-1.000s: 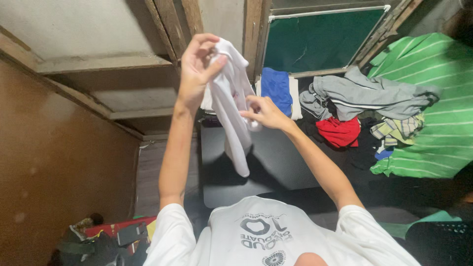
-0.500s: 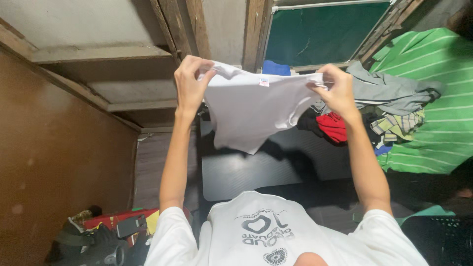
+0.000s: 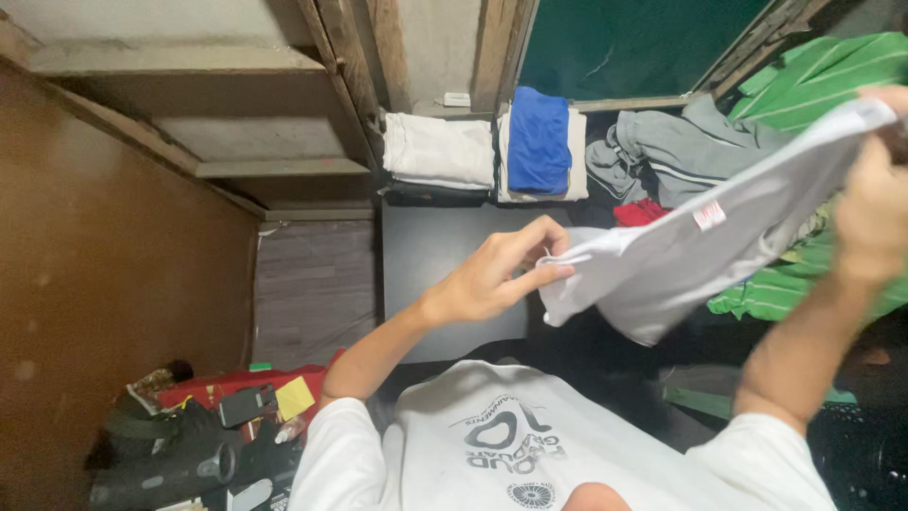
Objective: The person folds several garments one by one on a dark surface. They handle a white t-shirt, a beige t-shirt, a grey t-shirt, grey sweatpants, and green track pants, smoothing and folding each into a compact rectangle and stacking them.
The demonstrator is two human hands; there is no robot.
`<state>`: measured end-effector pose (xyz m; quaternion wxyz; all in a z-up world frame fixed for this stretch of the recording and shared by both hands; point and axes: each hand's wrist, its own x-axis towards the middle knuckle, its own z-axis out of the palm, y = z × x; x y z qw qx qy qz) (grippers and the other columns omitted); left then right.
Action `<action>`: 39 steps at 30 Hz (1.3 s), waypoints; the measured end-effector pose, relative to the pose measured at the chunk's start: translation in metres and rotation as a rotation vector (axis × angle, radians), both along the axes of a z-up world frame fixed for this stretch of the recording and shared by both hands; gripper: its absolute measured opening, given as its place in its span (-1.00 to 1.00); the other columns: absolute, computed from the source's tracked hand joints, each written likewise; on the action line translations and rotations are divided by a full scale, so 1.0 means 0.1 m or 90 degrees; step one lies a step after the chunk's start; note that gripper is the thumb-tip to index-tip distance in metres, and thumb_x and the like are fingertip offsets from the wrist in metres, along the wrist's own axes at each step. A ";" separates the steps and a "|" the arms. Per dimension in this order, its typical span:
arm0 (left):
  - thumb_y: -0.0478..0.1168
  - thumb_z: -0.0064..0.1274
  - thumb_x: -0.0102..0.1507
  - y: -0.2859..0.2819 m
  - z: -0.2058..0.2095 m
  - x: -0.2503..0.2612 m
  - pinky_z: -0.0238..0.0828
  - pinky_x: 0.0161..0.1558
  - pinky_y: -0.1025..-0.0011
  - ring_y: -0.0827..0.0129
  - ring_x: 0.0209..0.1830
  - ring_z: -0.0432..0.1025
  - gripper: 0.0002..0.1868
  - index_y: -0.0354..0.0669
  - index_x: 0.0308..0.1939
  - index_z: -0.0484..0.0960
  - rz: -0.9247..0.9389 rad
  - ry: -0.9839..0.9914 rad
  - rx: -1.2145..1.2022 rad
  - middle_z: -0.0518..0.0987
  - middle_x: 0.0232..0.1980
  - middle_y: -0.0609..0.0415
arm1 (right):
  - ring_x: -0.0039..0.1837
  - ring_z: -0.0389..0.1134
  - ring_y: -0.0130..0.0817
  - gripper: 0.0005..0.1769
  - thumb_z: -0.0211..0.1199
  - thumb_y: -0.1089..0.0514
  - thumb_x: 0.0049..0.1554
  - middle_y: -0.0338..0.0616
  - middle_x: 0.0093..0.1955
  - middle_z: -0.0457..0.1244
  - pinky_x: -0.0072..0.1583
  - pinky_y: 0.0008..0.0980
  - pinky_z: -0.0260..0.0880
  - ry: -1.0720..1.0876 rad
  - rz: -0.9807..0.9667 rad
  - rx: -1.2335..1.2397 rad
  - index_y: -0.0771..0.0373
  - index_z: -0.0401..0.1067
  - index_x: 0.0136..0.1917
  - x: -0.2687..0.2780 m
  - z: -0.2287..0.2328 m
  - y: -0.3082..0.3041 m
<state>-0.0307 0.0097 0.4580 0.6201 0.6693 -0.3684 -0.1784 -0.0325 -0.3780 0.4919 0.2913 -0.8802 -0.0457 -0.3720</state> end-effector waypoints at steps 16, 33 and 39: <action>-0.07 0.15 0.30 1.99 -4.54 -0.16 0.49 -0.32 0.40 0.28 -0.30 0.59 -0.68 -0.16 -0.04 0.45 0.558 0.614 0.105 0.57 -0.21 0.02 | 0.29 0.32 0.19 -0.70 0.24 0.34 0.03 0.22 0.40 0.21 0.30 -0.06 0.35 0.162 0.397 -0.079 0.20 0.52 0.06 2.08 -4.31 3.36; 0.04 0.16 0.29 2.08 -4.67 -0.26 0.52 0.14 0.08 -0.01 0.16 0.48 -0.31 -0.25 0.40 0.40 0.617 0.812 0.024 0.53 0.23 -0.05 | 0.06 0.34 -0.13 -0.27 0.32 0.37 -0.09 -0.05 0.11 0.29 0.03 -0.07 0.33 0.572 -0.447 0.687 0.17 0.17 0.33 -1.08 -4.54 1.08; -0.02 0.15 0.32 2.07 -4.72 -0.28 0.59 0.08 0.11 0.00 0.12 0.50 -0.43 -0.25 0.29 0.39 0.668 0.782 0.013 0.54 0.18 -0.08 | 0.12 0.40 -0.29 -0.39 0.42 0.29 -0.08 -0.13 0.13 0.34 0.09 -0.26 0.44 0.720 -0.194 0.949 0.14 0.28 0.22 -1.23 -4.88 0.93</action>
